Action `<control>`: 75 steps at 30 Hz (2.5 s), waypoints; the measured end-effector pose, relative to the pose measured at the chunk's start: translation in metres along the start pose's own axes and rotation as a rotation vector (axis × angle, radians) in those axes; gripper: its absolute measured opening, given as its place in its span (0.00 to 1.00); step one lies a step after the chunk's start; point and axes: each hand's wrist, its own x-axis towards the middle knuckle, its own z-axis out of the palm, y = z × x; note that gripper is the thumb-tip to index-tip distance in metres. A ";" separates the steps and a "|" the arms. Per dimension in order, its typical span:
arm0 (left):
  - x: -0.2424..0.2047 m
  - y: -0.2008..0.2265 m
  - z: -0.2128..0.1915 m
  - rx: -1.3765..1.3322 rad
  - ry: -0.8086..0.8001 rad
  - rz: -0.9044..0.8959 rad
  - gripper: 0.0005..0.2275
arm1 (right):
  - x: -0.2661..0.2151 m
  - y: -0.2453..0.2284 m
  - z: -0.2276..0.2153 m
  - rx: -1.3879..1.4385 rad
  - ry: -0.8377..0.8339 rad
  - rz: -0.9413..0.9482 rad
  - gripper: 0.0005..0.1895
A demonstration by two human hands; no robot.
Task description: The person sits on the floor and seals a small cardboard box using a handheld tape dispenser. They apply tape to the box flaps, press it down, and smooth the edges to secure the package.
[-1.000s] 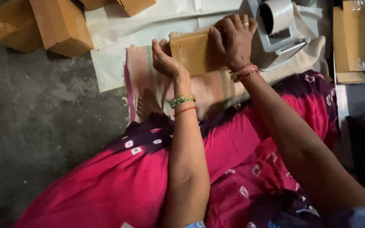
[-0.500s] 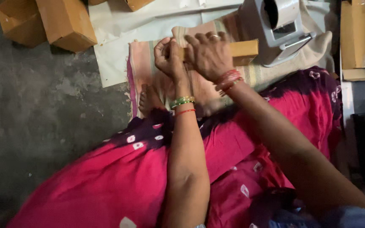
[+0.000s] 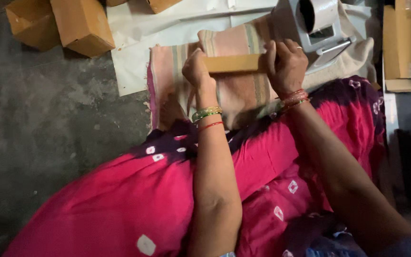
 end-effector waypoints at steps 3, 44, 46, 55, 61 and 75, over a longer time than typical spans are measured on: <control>0.006 -0.016 -0.001 -0.495 -0.138 0.109 0.10 | -0.004 0.006 0.002 0.347 0.004 0.175 0.11; 0.065 -0.056 -0.034 0.381 -0.862 0.025 0.31 | 0.002 0.040 0.045 -0.126 -0.298 -0.427 0.18; 0.049 -0.038 -0.034 0.370 -0.847 0.027 0.32 | 0.000 0.048 0.049 0.012 -0.124 -0.297 0.23; 0.011 -0.002 -0.037 0.466 -0.806 0.163 0.32 | -0.022 0.064 0.052 0.287 -0.096 -0.127 0.17; -0.003 -0.005 -0.033 0.940 -0.492 0.665 0.29 | 0.022 0.078 0.056 0.230 -0.375 -0.069 0.18; 0.009 -0.027 -0.026 0.936 -0.513 0.570 0.28 | 0.048 0.043 0.051 -0.118 -0.518 -0.174 0.25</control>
